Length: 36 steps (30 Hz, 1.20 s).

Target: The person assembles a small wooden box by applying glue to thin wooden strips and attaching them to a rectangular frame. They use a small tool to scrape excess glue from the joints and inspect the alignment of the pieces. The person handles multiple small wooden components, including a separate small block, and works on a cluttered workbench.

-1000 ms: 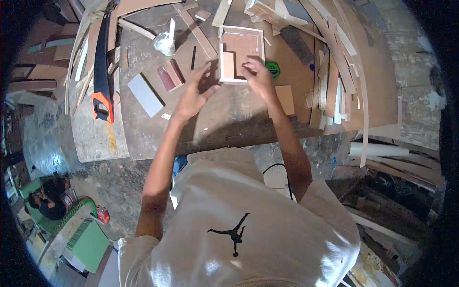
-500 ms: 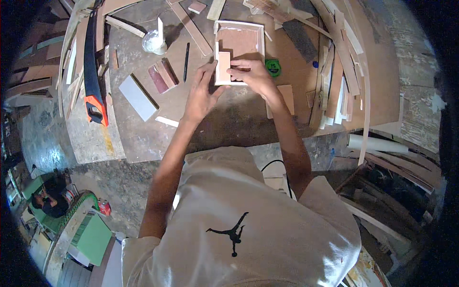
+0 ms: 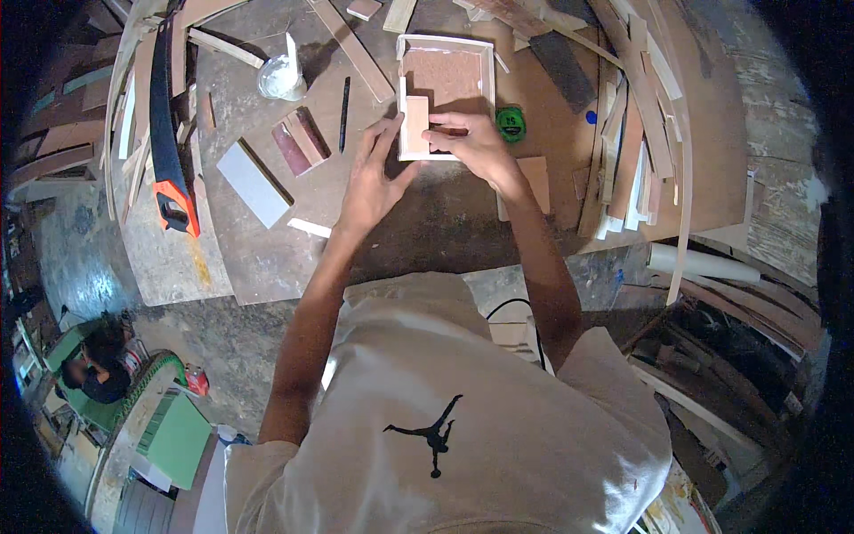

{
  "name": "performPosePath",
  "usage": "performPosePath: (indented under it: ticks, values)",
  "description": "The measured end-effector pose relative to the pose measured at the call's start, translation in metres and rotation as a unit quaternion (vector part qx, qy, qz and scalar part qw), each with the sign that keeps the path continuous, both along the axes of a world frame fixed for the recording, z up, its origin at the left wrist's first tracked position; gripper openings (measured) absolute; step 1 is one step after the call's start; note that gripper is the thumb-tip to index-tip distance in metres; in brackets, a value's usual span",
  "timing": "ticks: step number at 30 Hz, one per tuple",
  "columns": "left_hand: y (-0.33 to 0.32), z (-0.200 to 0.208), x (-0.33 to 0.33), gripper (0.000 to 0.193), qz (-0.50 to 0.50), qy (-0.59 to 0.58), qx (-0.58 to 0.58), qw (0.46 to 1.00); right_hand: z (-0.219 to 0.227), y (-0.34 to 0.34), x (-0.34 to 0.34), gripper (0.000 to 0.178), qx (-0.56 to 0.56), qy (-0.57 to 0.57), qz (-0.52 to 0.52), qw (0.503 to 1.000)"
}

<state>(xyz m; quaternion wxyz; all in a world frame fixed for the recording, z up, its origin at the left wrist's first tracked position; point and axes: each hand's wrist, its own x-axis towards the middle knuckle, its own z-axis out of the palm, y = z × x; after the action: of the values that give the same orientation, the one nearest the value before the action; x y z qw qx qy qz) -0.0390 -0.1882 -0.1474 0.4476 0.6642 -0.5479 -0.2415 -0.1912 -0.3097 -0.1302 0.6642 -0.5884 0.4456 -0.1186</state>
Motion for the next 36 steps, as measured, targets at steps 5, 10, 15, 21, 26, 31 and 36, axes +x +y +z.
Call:
performPosePath:
  ticks: [5, 10, 15, 21, 26, 31, 36]
  values:
    - [-0.001, 0.001, -0.001, 0.072, -0.008, -0.016, -0.010, 1.000, -0.009, 0.000, -0.004, 0.053, -0.021, 0.009, -0.013, 1.000]
    - [0.010, -0.005, 0.001, 0.065, -0.005, 0.008, 0.004, 1.000, -0.020, 0.005, -0.003, 0.038, -0.364, -0.009, -0.048, 0.930]
    - [0.072, -0.018, 0.027, 0.034, 0.103, 0.062, -0.022, 0.992, 0.049, 0.092, 0.030, 0.025, -0.323, -0.036, -0.038, 0.945]
    - [0.168, -0.046, 0.084, 0.020, 0.291, 0.012, 0.040, 0.956, -0.058, 0.175, 0.087, 0.038, -0.328, -0.040, 0.163, 0.930]
    - [0.194, -0.032, 0.088, 0.020, 0.317, 0.011, 0.053, 0.947, -0.066, 0.205, 0.100, 0.052, -0.423, 0.043, 0.216, 0.879]
    - [0.198, -0.042, 0.078, 0.019, 0.332, 0.040, 0.071, 0.940, -0.081, 0.215, 0.107, 0.039, -0.380, 0.047, 0.232, 0.894]
    - [0.181, -0.024, 0.073, 0.018, 0.328, 0.051, -0.021, 0.943, -0.048, 0.206, 0.078, 0.022, -0.354, -0.028, 0.162, 0.921]
